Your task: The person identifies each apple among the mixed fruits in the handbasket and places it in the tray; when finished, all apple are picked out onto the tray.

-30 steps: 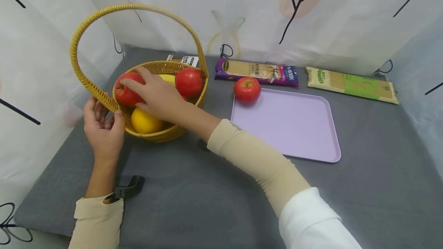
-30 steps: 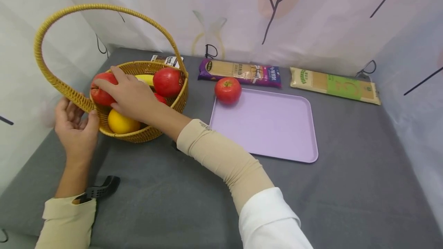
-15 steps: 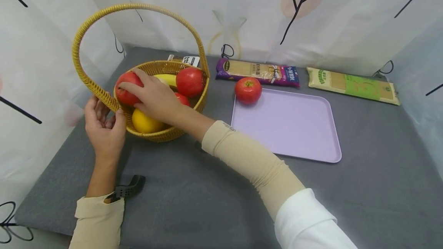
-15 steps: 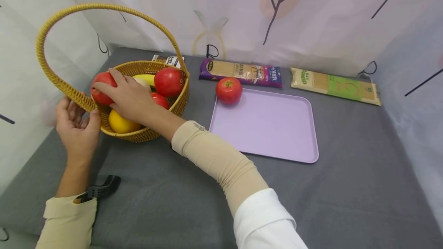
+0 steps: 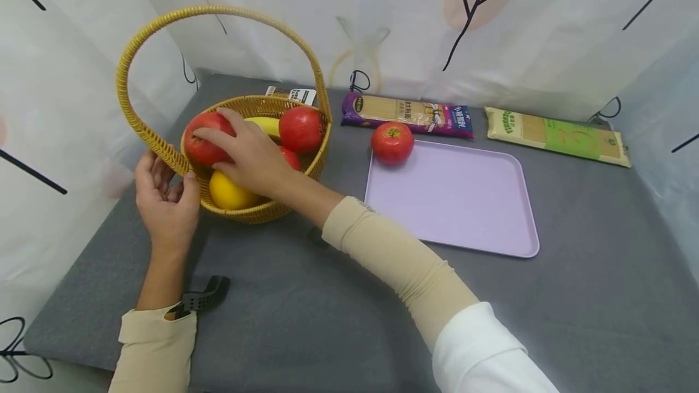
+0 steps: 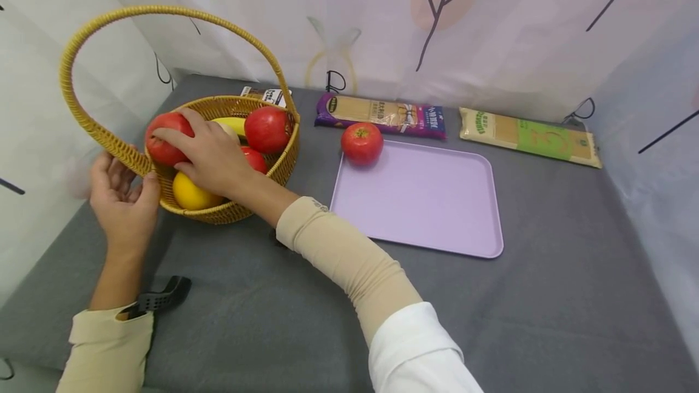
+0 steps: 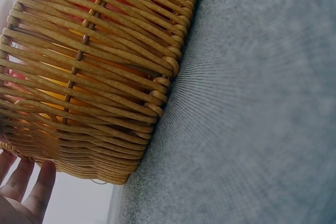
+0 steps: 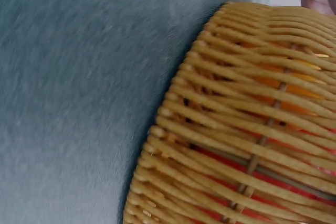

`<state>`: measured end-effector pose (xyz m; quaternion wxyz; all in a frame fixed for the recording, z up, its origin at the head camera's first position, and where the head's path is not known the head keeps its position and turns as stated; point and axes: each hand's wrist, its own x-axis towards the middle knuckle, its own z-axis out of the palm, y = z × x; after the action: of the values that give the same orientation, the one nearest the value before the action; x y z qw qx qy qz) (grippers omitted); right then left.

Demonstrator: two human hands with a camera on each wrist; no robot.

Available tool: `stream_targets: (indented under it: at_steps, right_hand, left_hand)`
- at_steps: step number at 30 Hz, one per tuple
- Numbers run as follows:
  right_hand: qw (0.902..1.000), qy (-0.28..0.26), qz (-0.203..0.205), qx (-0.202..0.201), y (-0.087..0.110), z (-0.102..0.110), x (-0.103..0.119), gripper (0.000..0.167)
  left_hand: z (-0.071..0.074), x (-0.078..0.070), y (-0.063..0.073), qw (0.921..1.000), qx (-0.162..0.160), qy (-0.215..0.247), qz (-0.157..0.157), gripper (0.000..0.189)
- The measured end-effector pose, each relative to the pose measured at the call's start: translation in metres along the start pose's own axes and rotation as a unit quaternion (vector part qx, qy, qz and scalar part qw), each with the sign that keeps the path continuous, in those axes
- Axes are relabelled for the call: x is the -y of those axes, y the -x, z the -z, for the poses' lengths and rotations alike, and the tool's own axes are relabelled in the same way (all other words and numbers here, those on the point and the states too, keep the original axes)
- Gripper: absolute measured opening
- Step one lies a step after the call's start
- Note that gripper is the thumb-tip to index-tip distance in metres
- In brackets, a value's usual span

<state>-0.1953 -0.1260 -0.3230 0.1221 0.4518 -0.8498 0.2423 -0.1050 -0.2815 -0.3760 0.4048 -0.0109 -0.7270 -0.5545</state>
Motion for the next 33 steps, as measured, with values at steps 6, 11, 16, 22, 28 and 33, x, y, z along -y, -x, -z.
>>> stream_targets:
  at_steps: [6, 11, 16, 22, 28, 33]
  right_hand:
    - [0.9986, -0.047, -0.019, -0.012, 0.002, 0.003, -0.001, 0.052]
    - [0.9972, -0.068, -0.02, -0.022, 0.004, 0.004, 0.0, 0.052]
    - [0.9947, -0.094, -0.031, -0.029, 0.006, 0.007, 0.003, 0.053]
    - [0.9908, -0.123, -0.04, -0.04, 0.012, 0.009, 0.006, 0.055]
    - [0.9857, -0.156, -0.045, -0.047, 0.02, 0.013, 0.01, 0.054]
    - [0.98, -0.186, -0.044, -0.057, 0.027, 0.014, 0.009, 0.054]
  left_hand:
    - [-0.003, -0.004, 0.001, 0.9999, -0.002, 0.011, 0.008, 0.057]
    - [-0.003, -0.002, 0.0, 1.0, 0.0, -0.006, 0.001, 0.057]
    - [-0.002, -0.001, -0.001, 0.9999, 0.0, -0.01, 0.004, 0.058]
    - [-0.002, -0.003, 0.0, 0.9999, -0.002, -0.008, 0.006, 0.058]
    - [-0.005, -0.023, 0.001, 0.9999, -0.002, -0.011, 0.007, 0.055]
    - [-0.006, -0.027, 0.002, 1.0, -0.001, -0.002, 0.009, 0.055]
